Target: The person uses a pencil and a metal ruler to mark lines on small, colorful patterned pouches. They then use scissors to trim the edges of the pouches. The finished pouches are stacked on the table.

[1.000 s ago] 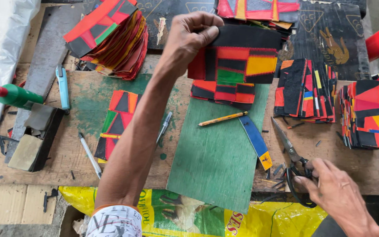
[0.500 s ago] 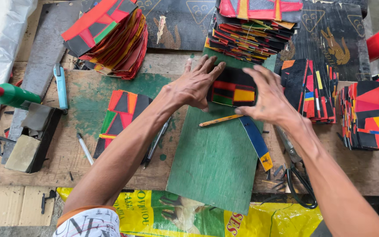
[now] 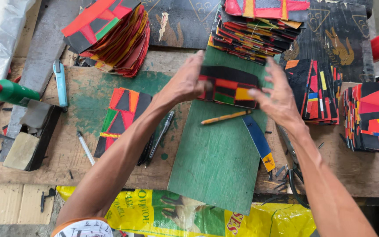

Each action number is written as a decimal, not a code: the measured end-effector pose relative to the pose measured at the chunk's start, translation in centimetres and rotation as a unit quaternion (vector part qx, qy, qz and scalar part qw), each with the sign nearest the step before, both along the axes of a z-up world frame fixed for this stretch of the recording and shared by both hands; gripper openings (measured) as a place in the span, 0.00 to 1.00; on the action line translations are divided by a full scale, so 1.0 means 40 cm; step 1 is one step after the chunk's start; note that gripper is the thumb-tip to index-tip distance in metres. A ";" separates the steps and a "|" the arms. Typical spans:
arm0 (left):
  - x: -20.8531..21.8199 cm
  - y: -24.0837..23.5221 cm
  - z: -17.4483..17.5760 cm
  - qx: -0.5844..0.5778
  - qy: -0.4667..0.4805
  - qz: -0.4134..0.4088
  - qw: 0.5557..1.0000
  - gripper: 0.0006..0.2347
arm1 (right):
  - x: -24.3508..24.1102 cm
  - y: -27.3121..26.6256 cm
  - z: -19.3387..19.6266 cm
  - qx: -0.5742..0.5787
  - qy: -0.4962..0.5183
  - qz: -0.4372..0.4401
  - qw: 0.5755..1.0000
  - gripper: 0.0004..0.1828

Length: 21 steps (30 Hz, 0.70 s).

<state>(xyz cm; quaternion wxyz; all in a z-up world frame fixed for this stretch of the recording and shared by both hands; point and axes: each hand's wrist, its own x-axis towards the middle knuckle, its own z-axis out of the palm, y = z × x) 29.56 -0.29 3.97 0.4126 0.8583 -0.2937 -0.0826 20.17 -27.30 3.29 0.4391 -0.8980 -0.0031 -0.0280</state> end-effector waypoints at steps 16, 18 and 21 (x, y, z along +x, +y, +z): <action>-0.189 0.422 0.157 0.054 -0.048 0.204 0.976 0.17 | -0.392 0.111 0.022 -0.202 -0.088 -0.045 0.974 0.23; -0.223 0.442 0.144 0.088 -0.145 0.139 0.976 0.24 | -0.426 0.123 0.019 -0.174 -0.052 -0.065 0.981 0.22; -0.240 0.442 0.097 0.126 -0.239 0.083 0.959 0.27 | -0.468 0.117 0.027 -0.161 -0.033 -0.073 0.984 0.23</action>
